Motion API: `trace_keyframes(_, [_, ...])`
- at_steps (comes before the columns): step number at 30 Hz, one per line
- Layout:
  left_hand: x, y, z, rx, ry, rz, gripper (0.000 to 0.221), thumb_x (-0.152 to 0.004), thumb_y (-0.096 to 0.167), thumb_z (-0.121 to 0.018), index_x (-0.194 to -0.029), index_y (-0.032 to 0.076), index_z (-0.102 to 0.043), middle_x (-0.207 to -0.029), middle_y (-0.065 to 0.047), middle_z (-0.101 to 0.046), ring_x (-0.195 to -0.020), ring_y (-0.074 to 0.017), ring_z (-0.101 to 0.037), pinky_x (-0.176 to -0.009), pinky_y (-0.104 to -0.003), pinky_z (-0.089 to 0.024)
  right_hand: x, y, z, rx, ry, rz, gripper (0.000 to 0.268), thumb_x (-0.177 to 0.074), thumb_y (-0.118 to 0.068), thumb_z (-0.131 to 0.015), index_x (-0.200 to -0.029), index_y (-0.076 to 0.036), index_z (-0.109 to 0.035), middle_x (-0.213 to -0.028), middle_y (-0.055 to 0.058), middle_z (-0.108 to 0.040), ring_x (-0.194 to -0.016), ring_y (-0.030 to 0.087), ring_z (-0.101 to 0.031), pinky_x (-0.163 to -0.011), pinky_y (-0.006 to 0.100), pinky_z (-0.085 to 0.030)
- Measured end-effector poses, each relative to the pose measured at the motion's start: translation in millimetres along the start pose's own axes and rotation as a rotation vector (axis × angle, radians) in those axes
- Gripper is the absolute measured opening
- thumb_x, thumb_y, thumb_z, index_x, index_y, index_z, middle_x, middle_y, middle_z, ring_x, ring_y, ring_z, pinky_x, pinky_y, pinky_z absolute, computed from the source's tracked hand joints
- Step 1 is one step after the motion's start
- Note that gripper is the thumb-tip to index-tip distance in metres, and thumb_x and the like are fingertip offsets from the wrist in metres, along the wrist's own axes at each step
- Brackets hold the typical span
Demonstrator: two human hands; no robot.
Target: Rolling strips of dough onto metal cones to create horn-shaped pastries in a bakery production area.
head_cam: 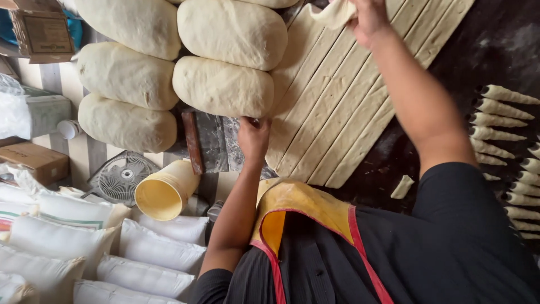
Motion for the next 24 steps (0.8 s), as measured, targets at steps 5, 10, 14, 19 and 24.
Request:
trace_keyframes(5, [-11, -19, -18, -0.218, -0.167, 0.015, 0.043, -0.080, 0.048, -0.077, -0.092, 0.007, -0.074, -0.086, -0.014, -0.074, -0.085, -0.0373, -0.071, -0.081, -0.048, -0.054, 22, 16, -5, -0.228, 0.034, -0.052, 0.021, -0.099, -0.013, -0.057, -0.118, -0.006, -0.061, -0.118, 0.014, -0.073, -0.110, 0.028, -0.074, -0.090, 0.047, -0.064])
trace_keyframes(10, [-26, -47, -44, -0.074, -0.187, 0.004, 0.029, -0.087, 0.037, -0.075, -0.090, 0.008, -0.076, -0.082, -0.010, -0.070, -0.075, -0.0294, -0.071, -0.075, -0.041, -0.054, 32, 21, -12, -0.396, 0.227, -0.192, 0.019, -0.100, -0.009, -0.055, -0.118, -0.009, -0.061, -0.114, 0.018, -0.076, -0.107, 0.029, -0.076, -0.083, 0.043, -0.062])
trace_keyframes(14, [-18, -53, -65, 1.092, -0.278, 0.265, 0.016, -0.094, 0.009, -0.074, -0.102, 0.000, -0.063, -0.094, -0.011, -0.067, -0.083, -0.0215, -0.063, -0.074, -0.034, -0.053, 48, 13, -44, -0.548, 0.048, -0.143, 0.019, -0.105, -0.007, -0.056, -0.124, -0.002, -0.058, -0.116, 0.018, -0.071, -0.110, 0.029, -0.072, -0.095, 0.046, -0.065])
trace_keyframes(19, [-26, -59, -99, 1.431, -0.116, 0.492, 0.029, -0.089, 0.001, -0.074, -0.102, 0.006, -0.048, -0.095, -0.012, -0.066, -0.078, -0.0265, -0.072, -0.068, -0.038, -0.061, 52, 31, -58, -0.345, 0.210, -0.270, 0.024, -0.097, -0.015, -0.067, -0.117, -0.004, -0.062, -0.108, 0.015, -0.074, -0.100, 0.025, -0.073, -0.084, 0.043, -0.065])
trace_keyframes(24, [-19, -39, -114, 1.402, -0.282, 0.575, 0.020, -0.083, 0.004, -0.077, -0.096, 0.004, -0.062, -0.079, -0.008, -0.066, -0.065, -0.0202, -0.064, -0.054, -0.033, -0.051, 30, 18, -64, 0.467, -0.028, -0.157, 0.033, -0.090, -0.020, -0.083, -0.117, -0.006, -0.070, -0.099, 0.006, -0.073, -0.094, 0.018, -0.070, -0.080, 0.037, -0.061])
Point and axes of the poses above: each hand's wrist, its own x-axis away from the middle knuckle, its own z-axis out of the back of the hand, y = z × x, the point moved 6 cm from there along -x, towards the middle knuckle
